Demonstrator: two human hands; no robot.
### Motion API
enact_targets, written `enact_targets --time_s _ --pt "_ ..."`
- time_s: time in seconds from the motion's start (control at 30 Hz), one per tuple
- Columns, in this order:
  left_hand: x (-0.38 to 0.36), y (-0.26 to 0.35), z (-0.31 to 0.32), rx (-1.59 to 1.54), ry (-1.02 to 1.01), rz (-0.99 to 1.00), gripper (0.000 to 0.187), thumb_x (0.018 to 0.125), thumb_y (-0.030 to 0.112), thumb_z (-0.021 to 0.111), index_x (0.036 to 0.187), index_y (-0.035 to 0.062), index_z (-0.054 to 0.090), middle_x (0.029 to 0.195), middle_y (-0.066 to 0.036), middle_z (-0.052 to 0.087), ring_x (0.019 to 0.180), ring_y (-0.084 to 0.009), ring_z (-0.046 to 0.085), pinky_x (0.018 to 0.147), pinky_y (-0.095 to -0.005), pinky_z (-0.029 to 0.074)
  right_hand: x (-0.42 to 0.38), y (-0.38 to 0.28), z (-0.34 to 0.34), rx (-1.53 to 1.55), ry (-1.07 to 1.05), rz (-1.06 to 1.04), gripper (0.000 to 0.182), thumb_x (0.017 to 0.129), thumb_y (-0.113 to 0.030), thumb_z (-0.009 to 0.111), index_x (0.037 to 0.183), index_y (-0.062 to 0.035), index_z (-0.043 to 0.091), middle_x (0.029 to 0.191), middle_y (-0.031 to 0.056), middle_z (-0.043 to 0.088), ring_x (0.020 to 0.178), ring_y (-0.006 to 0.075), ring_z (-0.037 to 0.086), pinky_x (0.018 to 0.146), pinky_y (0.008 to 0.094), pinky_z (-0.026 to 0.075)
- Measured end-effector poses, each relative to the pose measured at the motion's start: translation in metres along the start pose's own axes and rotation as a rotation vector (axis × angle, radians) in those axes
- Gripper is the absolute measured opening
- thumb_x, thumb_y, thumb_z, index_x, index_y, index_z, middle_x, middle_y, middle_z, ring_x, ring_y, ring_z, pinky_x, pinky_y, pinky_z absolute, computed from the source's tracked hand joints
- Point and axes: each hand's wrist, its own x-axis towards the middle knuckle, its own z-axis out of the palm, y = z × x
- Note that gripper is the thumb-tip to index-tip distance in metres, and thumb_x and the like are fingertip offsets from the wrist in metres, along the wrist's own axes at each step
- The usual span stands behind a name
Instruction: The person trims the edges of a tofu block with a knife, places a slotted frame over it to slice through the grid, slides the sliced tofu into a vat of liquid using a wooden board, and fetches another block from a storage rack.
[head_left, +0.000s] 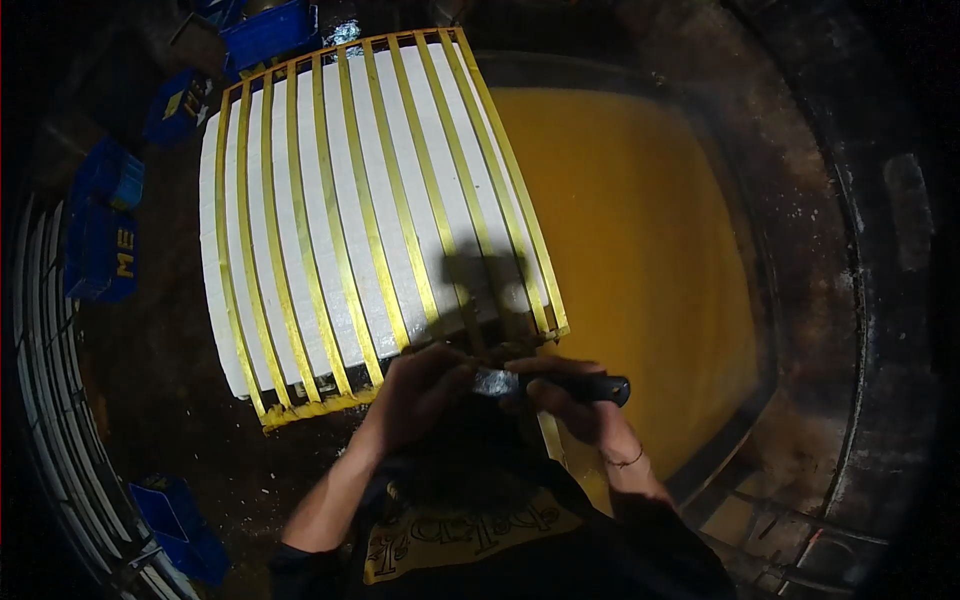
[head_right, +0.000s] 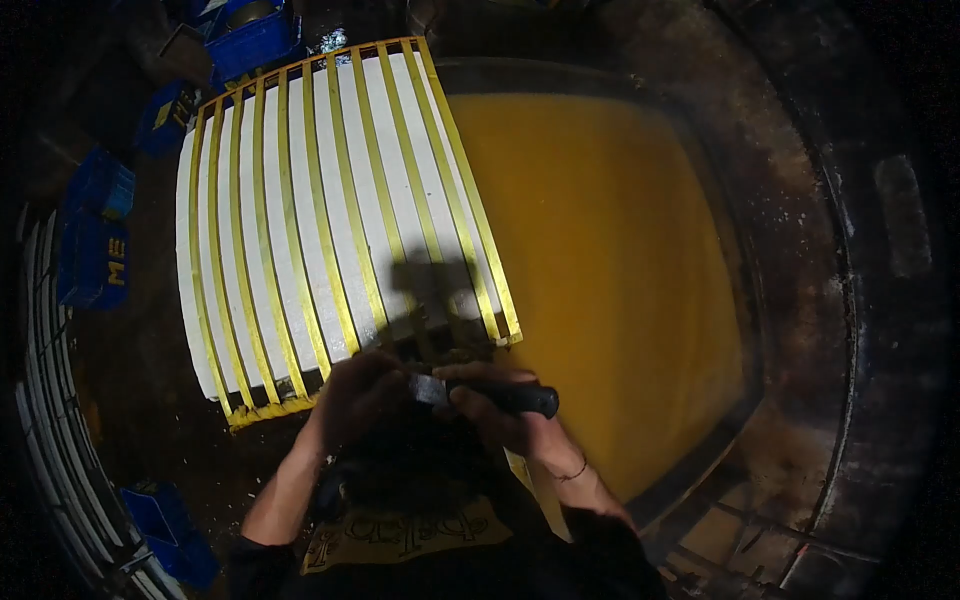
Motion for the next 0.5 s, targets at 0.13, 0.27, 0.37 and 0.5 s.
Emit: enact_targets --time_s 0.13,0.27,0.37,0.5 --pt "0.07 0.026 -0.042 0.373 0.345 0.212 0.027 0.087 0.013 0.07 0.109 -0.0007 0.062 0.101 -0.015 0.068 0.091 -0.0283 0.067 0.078 -0.0355 0.054 0.08 -0.04 -0.029 -0.418 0.243 -0.49 0.019 0.092 -0.01 0.061 0.108 -0.0013 0.067 0.085 0.0027 0.064 0.077 0.0104 0.06 0.069 0.0258 0.049" --pt "0.131 0.009 -0.116 1.006 0.606 0.403 0.061 0.086 0.039 0.069 0.134 0.0056 0.053 0.145 -0.017 0.044 0.139 -0.0368 0.032 0.113 -0.0529 0.026 0.256 -0.088 -0.065 -0.571 0.331 -0.661 0.018 0.088 -0.017 0.066 0.097 -0.0008 0.066 0.067 0.0039 0.061 0.063 0.0093 0.056 0.06 0.0276 0.048" --pt "0.146 -0.007 -0.146 1.233 0.527 0.236 0.076 0.087 0.059 0.057 0.145 0.0126 0.042 0.154 -0.013 0.032 0.145 -0.0355 0.022 0.117 -0.0552 0.017 0.365 -0.12 -0.057 -0.73 0.301 -0.857 0.016 0.086 -0.016 0.066 0.092 -0.0013 0.067 0.068 0.0174 0.06 0.059 0.0211 0.058 0.061 0.0302 0.048" --pt "0.148 -0.013 -0.149 1.314 0.48 0.114 0.084 0.084 0.066 0.055 0.15 0.0179 0.035 0.157 -0.008 0.029 0.147 -0.0316 0.017 0.12 -0.0537 0.014 0.469 -0.135 -0.045 -0.911 0.241 -0.903 0.024 0.08 -0.024 0.066 0.085 0.0001 0.067 0.079 0.0253 0.064 0.079 0.0437 0.063 0.069 0.0422 0.052"
